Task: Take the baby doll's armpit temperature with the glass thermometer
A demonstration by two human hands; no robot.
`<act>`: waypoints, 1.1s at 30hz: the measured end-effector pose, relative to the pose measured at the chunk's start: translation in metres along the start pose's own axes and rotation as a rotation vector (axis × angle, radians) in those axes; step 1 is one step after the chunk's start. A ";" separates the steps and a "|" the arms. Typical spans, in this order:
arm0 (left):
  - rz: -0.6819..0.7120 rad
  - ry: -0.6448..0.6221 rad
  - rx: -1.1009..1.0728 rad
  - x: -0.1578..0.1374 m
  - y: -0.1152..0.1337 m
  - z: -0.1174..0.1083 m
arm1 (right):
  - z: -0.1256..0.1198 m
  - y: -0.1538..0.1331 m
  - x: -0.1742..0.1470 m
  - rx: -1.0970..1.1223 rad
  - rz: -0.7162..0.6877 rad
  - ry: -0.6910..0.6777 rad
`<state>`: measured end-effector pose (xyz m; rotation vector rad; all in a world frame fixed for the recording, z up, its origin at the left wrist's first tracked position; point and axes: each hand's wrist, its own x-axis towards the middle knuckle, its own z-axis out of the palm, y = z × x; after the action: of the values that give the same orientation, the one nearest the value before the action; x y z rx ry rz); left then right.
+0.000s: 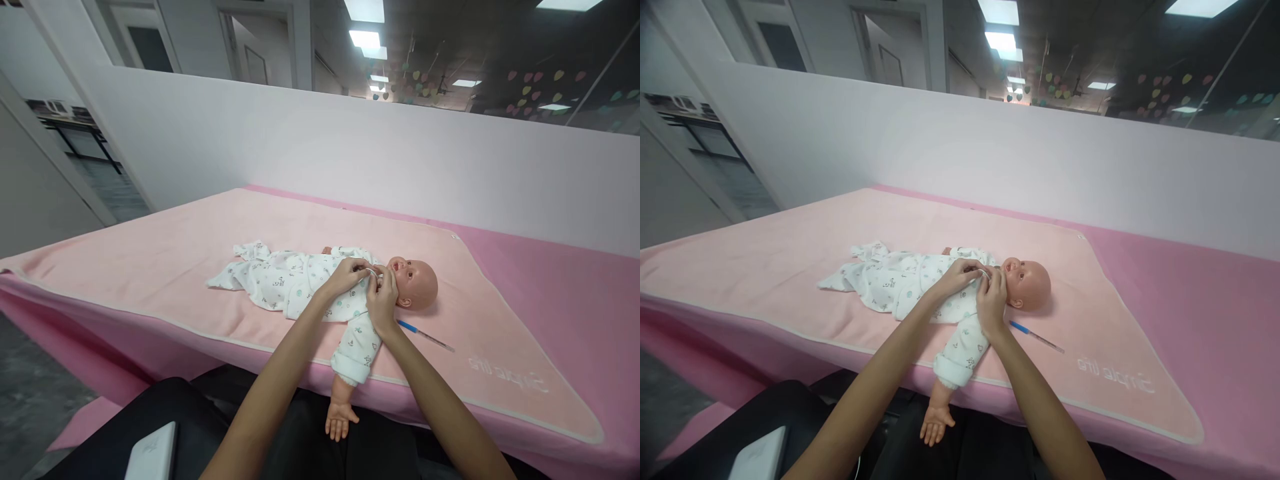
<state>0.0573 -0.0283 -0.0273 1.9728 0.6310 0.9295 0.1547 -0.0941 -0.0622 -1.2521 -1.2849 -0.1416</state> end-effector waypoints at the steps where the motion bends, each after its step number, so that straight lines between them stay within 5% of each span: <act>1: -0.006 0.002 0.006 0.000 0.000 0.000 | 0.000 0.000 0.000 -0.002 -0.003 -0.002; 17: -0.027 0.027 0.056 0.000 0.002 0.004 | 0.000 0.000 -0.001 0.009 -0.013 -0.011; 33: -0.049 0.067 -0.265 0.005 -0.006 0.006 | 0.000 0.000 0.000 0.038 -0.019 -0.026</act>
<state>0.0648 -0.0250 -0.0329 1.6904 0.5603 0.9987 0.1549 -0.0939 -0.0621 -1.2134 -1.3158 -0.1142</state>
